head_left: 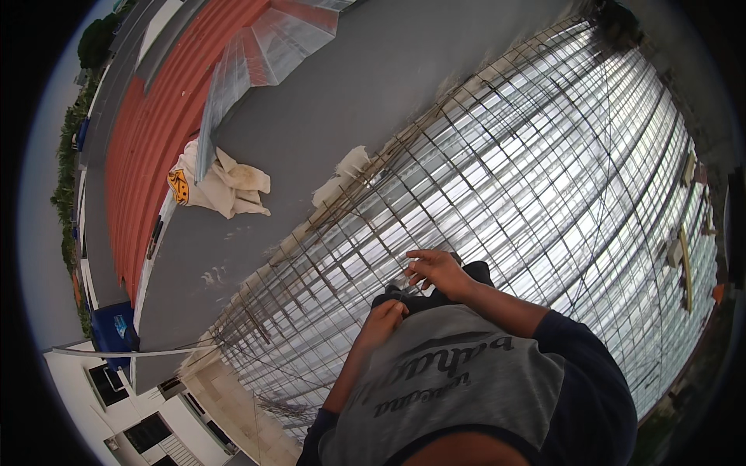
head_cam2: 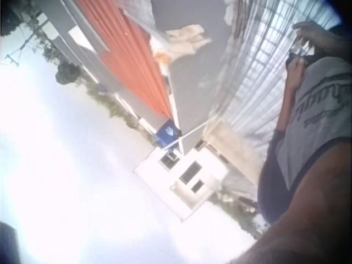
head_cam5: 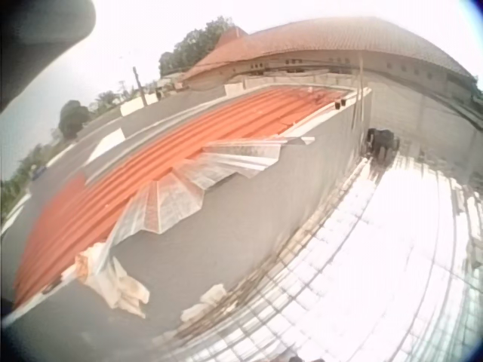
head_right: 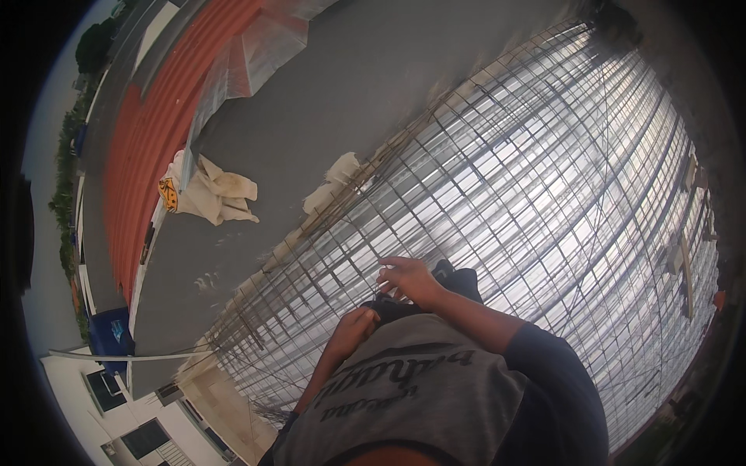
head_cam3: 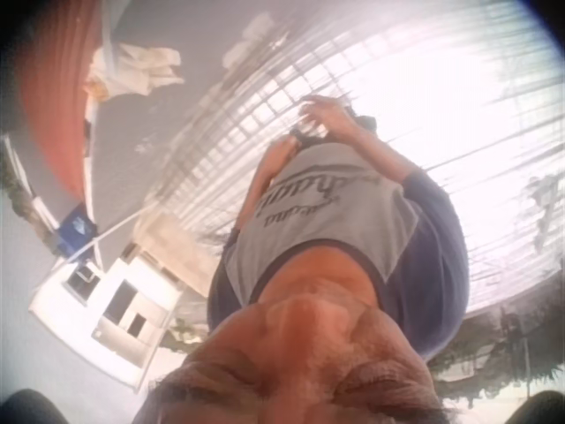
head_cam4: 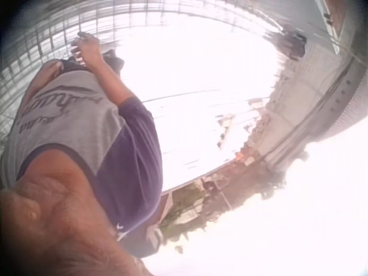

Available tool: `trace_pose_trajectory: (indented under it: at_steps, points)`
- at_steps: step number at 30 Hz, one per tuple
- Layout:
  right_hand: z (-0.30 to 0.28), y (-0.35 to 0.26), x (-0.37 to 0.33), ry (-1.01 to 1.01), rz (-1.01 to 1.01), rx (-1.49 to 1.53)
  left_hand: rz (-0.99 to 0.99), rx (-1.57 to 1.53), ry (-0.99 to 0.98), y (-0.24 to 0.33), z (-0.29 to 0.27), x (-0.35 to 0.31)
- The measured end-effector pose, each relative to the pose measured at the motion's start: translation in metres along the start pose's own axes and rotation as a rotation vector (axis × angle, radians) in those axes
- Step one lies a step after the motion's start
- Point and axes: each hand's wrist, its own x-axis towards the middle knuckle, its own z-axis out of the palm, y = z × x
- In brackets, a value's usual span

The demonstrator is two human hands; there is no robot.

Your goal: The person secures a metal wire mesh to a roof structure using wire ties. They repeatedly bend and twist wire ties around the mesh and underlying supports to fasten the mesh in place.

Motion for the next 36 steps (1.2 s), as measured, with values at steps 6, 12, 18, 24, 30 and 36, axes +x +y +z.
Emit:
trace_pose_trajectory:
  at_steps: [6,12,18,24,30,36]
  points:
    - [0.034,0.01,0.013,-0.089,-0.004,-0.03,0.008,-0.211,0.011,-0.022,-0.01,-0.013]
    - [0.089,0.02,0.023,-0.131,0.016,-0.066,0.091,-0.453,-0.004,-0.067,-0.039,-0.028]
    - [0.152,0.041,0.031,0.054,-0.058,-0.062,0.167,-0.407,0.029,-0.084,-0.094,-0.053]
    - [0.22,0.062,0.05,-0.043,-0.013,-0.192,0.148,-0.439,0.119,-0.135,-0.138,-0.084]
    - [0.264,0.072,0.056,-0.18,0.004,-0.311,0.157,-0.481,0.154,-0.157,-0.16,-0.1]
    - [0.271,0.071,0.059,-0.143,0.004,-0.258,0.209,-0.454,0.185,-0.153,-0.167,-0.11]
